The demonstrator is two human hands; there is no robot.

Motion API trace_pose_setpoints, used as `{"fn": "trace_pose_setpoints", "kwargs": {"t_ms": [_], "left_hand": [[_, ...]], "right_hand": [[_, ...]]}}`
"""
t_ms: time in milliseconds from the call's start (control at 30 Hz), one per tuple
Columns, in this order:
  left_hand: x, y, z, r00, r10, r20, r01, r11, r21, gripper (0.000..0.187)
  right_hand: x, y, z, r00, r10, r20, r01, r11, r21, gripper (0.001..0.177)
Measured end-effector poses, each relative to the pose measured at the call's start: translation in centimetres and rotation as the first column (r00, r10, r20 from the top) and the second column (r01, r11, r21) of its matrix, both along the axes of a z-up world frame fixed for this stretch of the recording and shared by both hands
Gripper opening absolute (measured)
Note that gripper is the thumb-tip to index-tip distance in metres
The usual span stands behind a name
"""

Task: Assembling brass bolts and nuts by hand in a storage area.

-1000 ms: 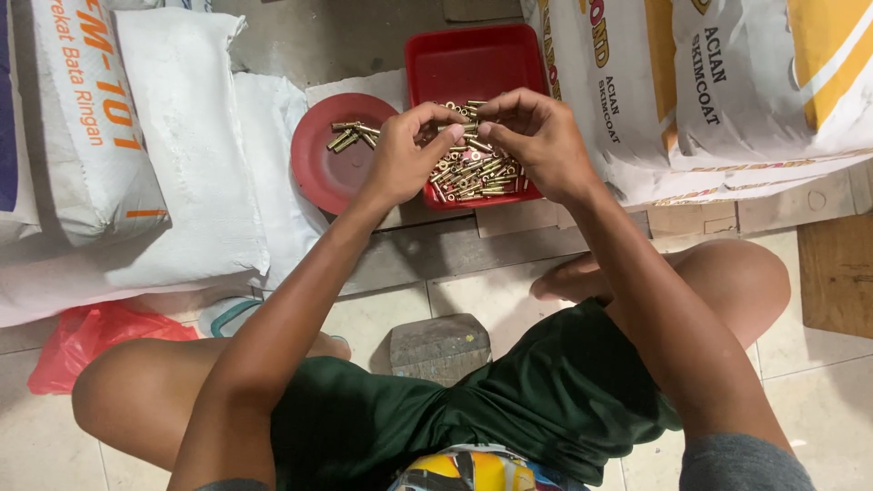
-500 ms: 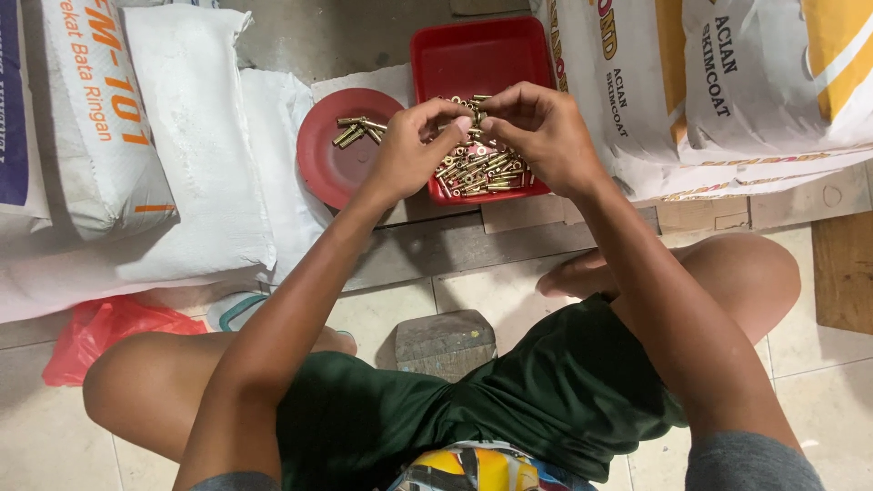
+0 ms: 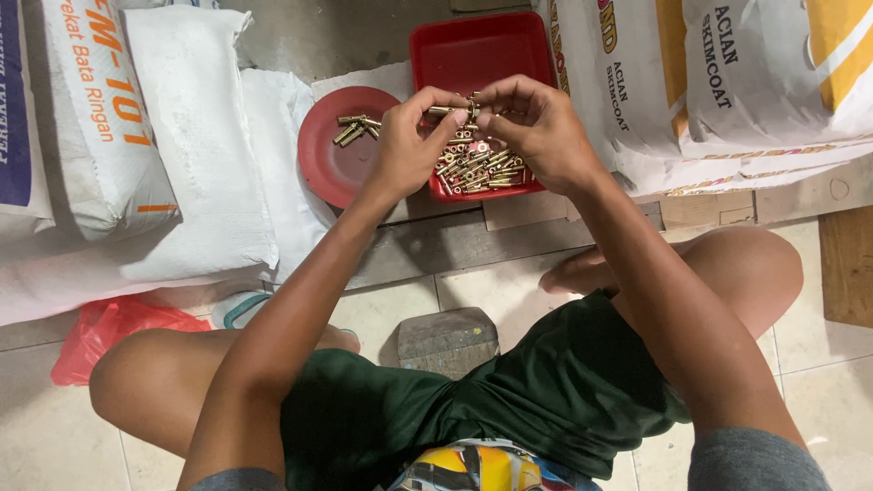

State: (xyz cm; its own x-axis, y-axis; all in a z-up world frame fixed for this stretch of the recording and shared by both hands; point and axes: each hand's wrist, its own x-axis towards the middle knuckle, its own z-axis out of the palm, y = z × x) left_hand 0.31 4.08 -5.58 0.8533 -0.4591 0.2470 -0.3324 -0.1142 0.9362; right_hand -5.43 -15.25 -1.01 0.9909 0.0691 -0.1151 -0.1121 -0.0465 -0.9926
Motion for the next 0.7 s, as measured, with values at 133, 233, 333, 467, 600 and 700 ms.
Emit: {"fn": "trace_pose_setpoints", "kwargs": {"t_ms": [133, 233, 333, 467, 600, 700], "left_hand": [[-0.35, 0.02, 1.02, 1.0, 0.001, -0.023, -0.001, 1.0, 0.007, 0.018], [-0.33, -0.08, 0.82, 0.999, 0.007, -0.036, -0.006, 0.999, 0.032, 0.015], [-0.16, -0.17, 0.54, 1.0, 0.01, -0.01, -0.01, 1.0, 0.004, 0.017], [-0.21, -0.29, 0.5, 1.0, -0.007, -0.007, 0.007, 1.0, -0.021, 0.016], [0.01, -0.22, 0.57, 1.0, -0.003, 0.028, 0.003, 1.0, -0.014, 0.016], [-0.04, -0.35, 0.78, 1.0, -0.008, 0.022, 0.009, 1.0, -0.027, 0.017]], "right_hand": [[0.39, 0.29, -0.4, 0.985, -0.067, -0.16, 0.063, 0.998, -0.026, 0.015], [0.28, 0.0, -0.59, 0.999, -0.016, -0.049, 0.017, 1.0, 0.02, 0.003], [0.32, 0.12, -0.41, 0.999, -0.018, -0.043, 0.018, 1.0, -0.002, 0.024], [0.28, 0.22, -0.41, 0.991, -0.048, -0.125, 0.052, 0.998, 0.035, 0.009], [0.24, 0.16, 0.04, 0.994, -0.045, -0.095, 0.047, 0.999, 0.021, 0.028], [0.35, 0.68, -0.35, 0.98, -0.09, -0.179, 0.096, 0.995, 0.024, 0.02]]}}
